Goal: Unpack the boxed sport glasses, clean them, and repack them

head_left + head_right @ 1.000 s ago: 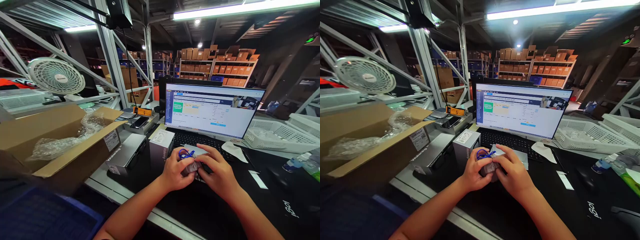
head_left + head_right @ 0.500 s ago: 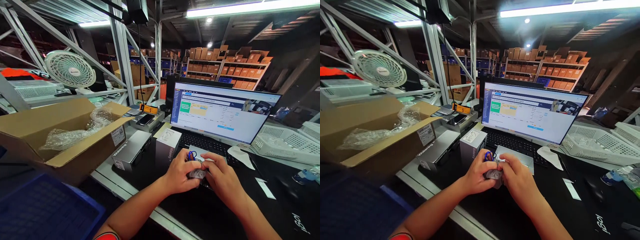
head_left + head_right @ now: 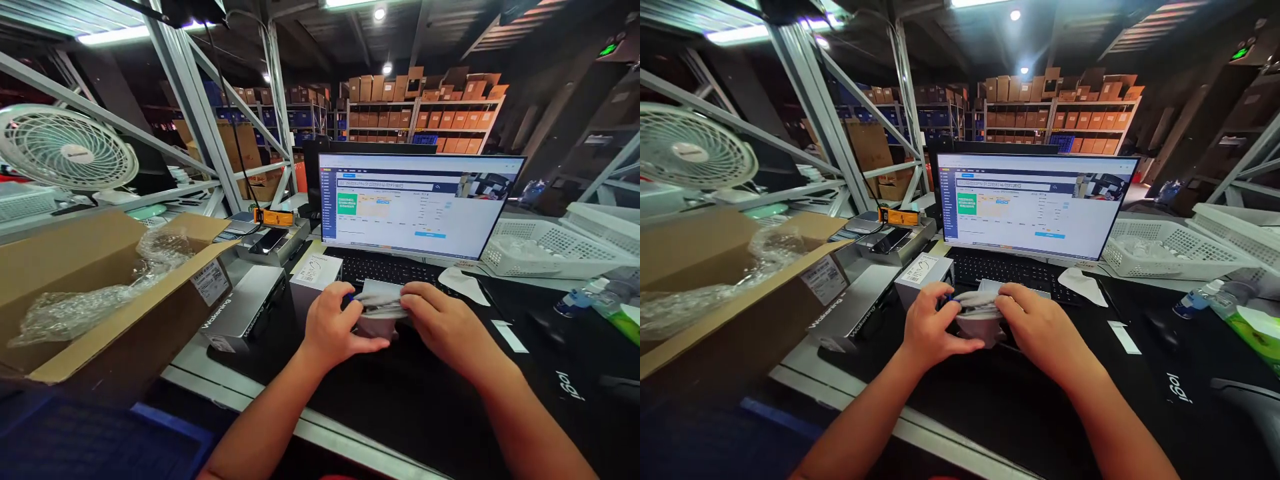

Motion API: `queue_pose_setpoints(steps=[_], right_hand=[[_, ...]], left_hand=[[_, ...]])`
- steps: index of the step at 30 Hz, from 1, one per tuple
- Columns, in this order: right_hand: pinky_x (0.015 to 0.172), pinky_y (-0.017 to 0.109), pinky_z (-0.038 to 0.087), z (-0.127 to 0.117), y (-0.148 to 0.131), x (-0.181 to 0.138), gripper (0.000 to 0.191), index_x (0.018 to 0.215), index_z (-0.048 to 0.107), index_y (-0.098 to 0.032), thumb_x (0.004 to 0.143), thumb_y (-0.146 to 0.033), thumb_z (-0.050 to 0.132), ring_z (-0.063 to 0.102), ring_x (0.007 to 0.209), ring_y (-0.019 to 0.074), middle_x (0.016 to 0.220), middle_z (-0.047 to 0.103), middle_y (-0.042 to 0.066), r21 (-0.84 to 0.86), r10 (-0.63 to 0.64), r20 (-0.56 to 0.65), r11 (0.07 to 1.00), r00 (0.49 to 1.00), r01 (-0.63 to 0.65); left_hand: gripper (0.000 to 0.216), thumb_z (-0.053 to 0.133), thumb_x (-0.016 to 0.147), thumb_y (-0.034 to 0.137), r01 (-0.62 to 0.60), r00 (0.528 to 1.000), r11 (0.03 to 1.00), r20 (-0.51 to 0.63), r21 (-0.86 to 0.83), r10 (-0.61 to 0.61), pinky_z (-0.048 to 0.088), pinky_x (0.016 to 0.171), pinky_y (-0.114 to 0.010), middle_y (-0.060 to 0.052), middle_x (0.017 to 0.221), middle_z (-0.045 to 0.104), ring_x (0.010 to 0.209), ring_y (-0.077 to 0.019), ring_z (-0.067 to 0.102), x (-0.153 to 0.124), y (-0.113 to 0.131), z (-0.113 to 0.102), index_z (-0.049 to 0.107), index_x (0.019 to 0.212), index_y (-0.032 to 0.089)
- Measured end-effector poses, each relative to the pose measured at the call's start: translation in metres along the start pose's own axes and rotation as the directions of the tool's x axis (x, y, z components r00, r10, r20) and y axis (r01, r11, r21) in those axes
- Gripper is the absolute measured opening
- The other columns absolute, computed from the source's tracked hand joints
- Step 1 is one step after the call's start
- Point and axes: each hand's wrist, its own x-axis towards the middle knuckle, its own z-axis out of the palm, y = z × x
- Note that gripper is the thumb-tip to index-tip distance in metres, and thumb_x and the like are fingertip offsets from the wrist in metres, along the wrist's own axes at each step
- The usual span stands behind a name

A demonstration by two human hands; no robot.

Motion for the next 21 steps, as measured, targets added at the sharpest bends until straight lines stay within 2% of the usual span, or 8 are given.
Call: queue_pose_setpoints(steps=[2, 5, 8, 10, 12, 14, 18, 21], right_hand=[[0.076, 0.033, 0.060, 0.003, -0.002, -0.001, 0.026, 0.109, 0.057, -0.020, 0.092, -0.002, 0.048, 0.068, 0.099, 0.0226, 0.121, 0.062, 0.013, 0.117, 0.030, -0.068, 0.993, 0.997, -0.022], [0.085, 0.033, 0.060, 0.005, -0.006, -0.002, 0.028, 0.102, 0.058, -0.022, 0.090, 0.001, 0.048, 0.066, 0.108, 0.0210, 0.133, 0.055, 0.012, 0.320, 0.052, -0.107, 0.947, 0.993, -0.016], [0.090, 0.036, 0.060, -0.002, -0.008, -0.002, 0.029, 0.095, 0.062, -0.023, 0.088, 0.002, 0.048, 0.065, 0.111, 0.0205, 0.142, 0.048, 0.011, 0.452, 0.057, 0.028, 0.890, 0.998, -0.064], [0.092, 0.038, 0.059, -0.011, -0.008, -0.002, 0.025, 0.094, 0.064, -0.023, 0.088, -0.002, 0.054, 0.063, 0.116, 0.0224, 0.146, 0.046, 0.010, 0.469, 0.045, 0.177, 0.874, 0.983, -0.125], [0.092, 0.041, 0.059, -0.020, -0.008, -0.002, 0.014, 0.097, 0.066, -0.024, 0.090, -0.012, 0.062, 0.063, 0.116, 0.0247, 0.149, 0.045, 0.011, 0.428, 0.050, 0.286, 0.887, 0.957, -0.174], [0.089, 0.041, 0.060, -0.026, -0.008, -0.003, 0.007, 0.101, 0.066, -0.024, 0.094, -0.023, 0.063, 0.067, 0.110, 0.0247, 0.142, 0.053, 0.012, 0.370, 0.099, 0.297, 0.905, 0.950, -0.210], [0.084, 0.033, 0.060, -0.028, -0.012, -0.005, 0.015, 0.105, 0.067, -0.022, 0.101, -0.020, 0.053, 0.070, 0.097, 0.0197, 0.110, 0.071, 0.008, 0.362, 0.203, 0.106, 0.904, 0.973, -0.228], [0.085, 0.030, 0.059, -0.029, -0.020, -0.006, 0.017, 0.110, 0.068, -0.022, 0.099, -0.016, 0.056, 0.071, 0.097, 0.0182, 0.111, 0.072, 0.007, 0.390, 0.167, 0.031, 0.906, 0.986, -0.166]], left_hand=[[0.071, 0.070, 0.070, 0.079, 0.045, 0.998, 0.999, 0.043, 0.013, -0.046, 0.059, 0.079, -0.040, -0.017, 0.120, 0.059, 0.103, -0.0300, 0.064, -0.004, 0.006, 0.007, 0.066, 0.104, 0.016], [0.098, 0.076, 0.066, 0.074, 0.165, 0.978, 0.978, 0.152, -0.126, -0.145, 0.060, 0.087, -0.046, -0.022, 0.136, 0.053, 0.117, -0.0359, 0.062, -0.011, 0.023, 0.017, 0.047, 0.138, 0.016], [0.105, 0.084, 0.068, 0.055, 0.382, 0.911, 0.886, 0.269, -0.261, -0.313, 0.060, 0.091, -0.047, -0.020, 0.135, 0.055, 0.119, -0.0343, 0.063, -0.021, 0.041, 0.029, 0.029, 0.150, 0.018], [0.095, 0.085, 0.072, 0.041, 0.440, 0.890, 0.838, 0.280, -0.322, -0.360, 0.059, 0.093, -0.046, -0.017, 0.130, 0.059, 0.116, -0.0315, 0.065, -0.026, 0.046, 0.035, 0.031, 0.147, 0.019], [0.084, 0.084, 0.073, 0.031, 0.402, 0.913, 0.838, 0.227, -0.369, -0.338, 0.059, 0.094, -0.044, -0.014, 0.126, 0.062, 0.115, -0.0294, 0.066, -0.028, 0.047, 0.039, 0.038, 0.142, 0.020], [0.075, 0.081, 0.076, 0.026, 0.327, 0.945, 0.862, 0.143, -0.388, -0.294, 0.059, 0.095, -0.042, -0.012, 0.125, 0.064, 0.114, -0.0279, 0.067, -0.030, 0.044, 0.039, 0.042, 0.139, 0.020], [0.070, 0.078, 0.079, 0.027, 0.167, 0.977, 0.913, -0.063, -0.373, -0.204, 0.060, 0.093, -0.040, -0.011, 0.119, 0.068, 0.110, -0.0269, 0.070, -0.039, 0.042, 0.036, 0.045, 0.140, 0.019], [0.078, 0.085, 0.075, 0.034, 0.106, 0.974, 0.917, -0.143, -0.384, -0.173, 0.063, 0.085, -0.040, -0.010, 0.113, 0.070, 0.099, -0.0267, 0.073, -0.054, 0.038, 0.038, 0.042, 0.139, 0.021]])
